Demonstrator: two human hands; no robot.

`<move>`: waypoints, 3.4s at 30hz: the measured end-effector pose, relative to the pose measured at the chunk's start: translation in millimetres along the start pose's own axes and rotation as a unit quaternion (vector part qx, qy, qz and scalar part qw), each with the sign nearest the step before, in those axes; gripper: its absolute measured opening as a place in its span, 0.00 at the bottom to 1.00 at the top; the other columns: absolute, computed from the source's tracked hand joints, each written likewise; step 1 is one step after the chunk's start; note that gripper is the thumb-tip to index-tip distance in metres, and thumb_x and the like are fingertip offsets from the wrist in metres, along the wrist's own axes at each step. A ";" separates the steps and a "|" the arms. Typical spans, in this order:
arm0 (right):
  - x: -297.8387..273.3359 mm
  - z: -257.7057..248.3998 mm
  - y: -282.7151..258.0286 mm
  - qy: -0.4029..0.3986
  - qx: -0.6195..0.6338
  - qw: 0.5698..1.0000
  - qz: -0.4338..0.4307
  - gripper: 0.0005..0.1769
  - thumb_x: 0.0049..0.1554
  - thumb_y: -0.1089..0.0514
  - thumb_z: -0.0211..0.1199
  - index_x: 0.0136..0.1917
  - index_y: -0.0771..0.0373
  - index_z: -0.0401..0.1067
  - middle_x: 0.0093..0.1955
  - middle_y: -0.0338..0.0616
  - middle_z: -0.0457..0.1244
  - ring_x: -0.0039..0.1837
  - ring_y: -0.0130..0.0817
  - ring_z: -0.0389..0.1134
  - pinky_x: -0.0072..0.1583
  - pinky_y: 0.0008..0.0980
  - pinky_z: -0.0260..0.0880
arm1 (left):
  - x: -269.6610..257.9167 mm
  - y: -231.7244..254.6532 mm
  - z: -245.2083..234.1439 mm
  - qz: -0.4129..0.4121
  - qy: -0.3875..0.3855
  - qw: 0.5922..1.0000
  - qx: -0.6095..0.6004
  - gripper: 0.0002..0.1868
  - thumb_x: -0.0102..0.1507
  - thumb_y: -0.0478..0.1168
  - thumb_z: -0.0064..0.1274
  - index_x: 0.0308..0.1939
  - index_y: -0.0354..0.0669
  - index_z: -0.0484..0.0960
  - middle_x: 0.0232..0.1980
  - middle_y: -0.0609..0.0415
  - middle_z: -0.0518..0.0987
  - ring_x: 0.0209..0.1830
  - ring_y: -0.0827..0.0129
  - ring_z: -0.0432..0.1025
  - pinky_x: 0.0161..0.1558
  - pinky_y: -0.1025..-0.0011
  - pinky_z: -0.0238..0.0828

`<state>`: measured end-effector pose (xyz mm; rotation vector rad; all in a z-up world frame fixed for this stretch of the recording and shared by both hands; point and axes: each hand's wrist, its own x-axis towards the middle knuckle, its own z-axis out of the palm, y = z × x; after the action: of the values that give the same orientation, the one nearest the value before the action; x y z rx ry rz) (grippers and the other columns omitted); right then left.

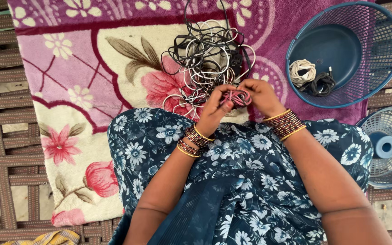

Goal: The person sits cross-legged on a mat and untangles a pile of mixed black and white cables. They separate the cables by hand, coil them, and place the organized bundles into a blue basket nearby.

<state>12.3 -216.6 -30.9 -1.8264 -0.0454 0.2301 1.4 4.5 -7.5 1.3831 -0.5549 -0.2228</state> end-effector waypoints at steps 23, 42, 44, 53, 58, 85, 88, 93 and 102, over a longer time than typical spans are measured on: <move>-32.9 20.6 -94.1 0.054 -0.118 0.977 -0.168 0.08 0.55 0.67 0.70 0.49 0.65 0.78 0.44 0.44 0.69 0.47 0.33 0.71 0.49 0.30 0.69 | 12.3 0.8 2.9 -0.016 0.131 0.960 0.246 0.19 0.65 0.31 0.52 0.60 0.36 0.71 0.51 0.45 0.77 0.47 0.60 0.74 0.50 0.67 0.72; -19.2 18.8 -47.8 0.085 0.098 0.990 -0.059 0.17 0.56 0.74 0.67 0.57 0.68 0.69 0.48 0.39 0.67 0.50 0.20 0.69 0.53 0.20 0.72 | 13.7 26.5 0.1 -0.120 0.095 0.962 0.227 0.07 0.64 0.37 0.59 0.45 0.41 0.84 0.35 0.54 0.85 0.33 0.71 0.82 0.35 0.73 0.76; -20.4 19.4 -48.8 0.079 0.069 0.993 -0.057 0.15 0.56 0.74 0.67 0.56 0.68 0.71 0.47 0.39 0.68 0.49 0.20 0.69 0.52 0.21 0.72 | 13.8 32.6 -1.9 -0.053 0.097 0.943 0.315 0.06 0.62 0.38 0.60 0.43 0.44 0.84 0.37 0.53 0.83 0.35 0.65 0.80 0.37 0.69 0.75; -16.8 28.3 -52.6 0.097 0.021 0.995 -0.023 0.09 0.56 0.71 0.69 0.51 0.68 0.76 0.46 0.40 0.71 0.47 0.21 0.71 0.50 0.22 0.72 | 14.7 26.8 1.6 0.036 0.057 0.907 0.415 0.07 0.64 0.34 0.53 0.44 0.36 0.75 0.43 0.45 0.73 0.43 0.48 0.71 0.45 0.58 0.68; -21.0 28.5 -64.3 0.122 -0.072 0.986 -0.093 0.07 0.53 0.70 0.71 0.47 0.67 0.79 0.45 0.43 0.68 0.46 0.29 0.71 0.48 0.26 0.72 | 11.1 22.4 1.7 0.072 0.071 0.912 0.398 0.06 0.65 0.33 0.52 0.45 0.36 0.75 0.45 0.46 0.74 0.44 0.50 0.72 0.47 0.59 0.69; -23.9 29.8 -81.5 0.093 -0.232 0.934 -0.256 0.06 0.60 0.64 0.62 0.51 0.66 0.72 0.52 0.51 0.64 0.54 0.49 0.67 0.56 0.42 0.68 | 9.7 -0.3 -4.2 0.033 0.160 0.954 0.250 0.03 0.65 0.32 0.56 0.40 0.34 0.80 0.45 0.51 0.74 0.42 0.63 0.72 0.44 0.71 0.70; -24.2 33.8 -80.2 0.100 -0.215 0.938 -0.253 0.08 0.61 0.63 0.63 0.54 0.66 0.72 0.52 0.51 0.65 0.55 0.48 0.68 0.55 0.41 0.69 | 10.1 -24.5 -16.0 0.030 0.145 0.976 0.159 0.04 0.64 0.32 0.58 0.41 0.33 0.82 0.49 0.54 0.70 0.49 0.66 0.68 0.53 0.72 0.67; -22.5 34.7 -76.6 0.086 -0.215 0.940 -0.252 0.07 0.60 0.63 0.65 0.52 0.65 0.73 0.49 0.49 0.66 0.53 0.46 0.69 0.54 0.40 0.70 | 2.2 -45.1 -20.2 -0.106 0.130 0.982 -0.086 0.07 0.66 0.36 0.55 0.40 0.32 0.82 0.54 0.58 0.68 0.47 0.75 0.66 0.48 0.76 0.64; -19.0 26.0 -74.1 0.063 -0.205 0.941 -0.261 0.08 0.57 0.62 0.69 0.50 0.63 0.75 0.46 0.45 0.67 0.48 0.42 0.70 0.50 0.36 0.71 | 3.4 -38.0 -21.9 -0.048 0.125 0.991 0.013 0.07 0.64 0.33 0.55 0.38 0.31 0.84 0.56 0.53 0.75 0.55 0.70 0.69 0.57 0.74 0.65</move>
<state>-4.4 -175.0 36.3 -2.1618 -0.5140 -0.2934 21.5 14.7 -45.3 1.4395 -0.2849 -0.1182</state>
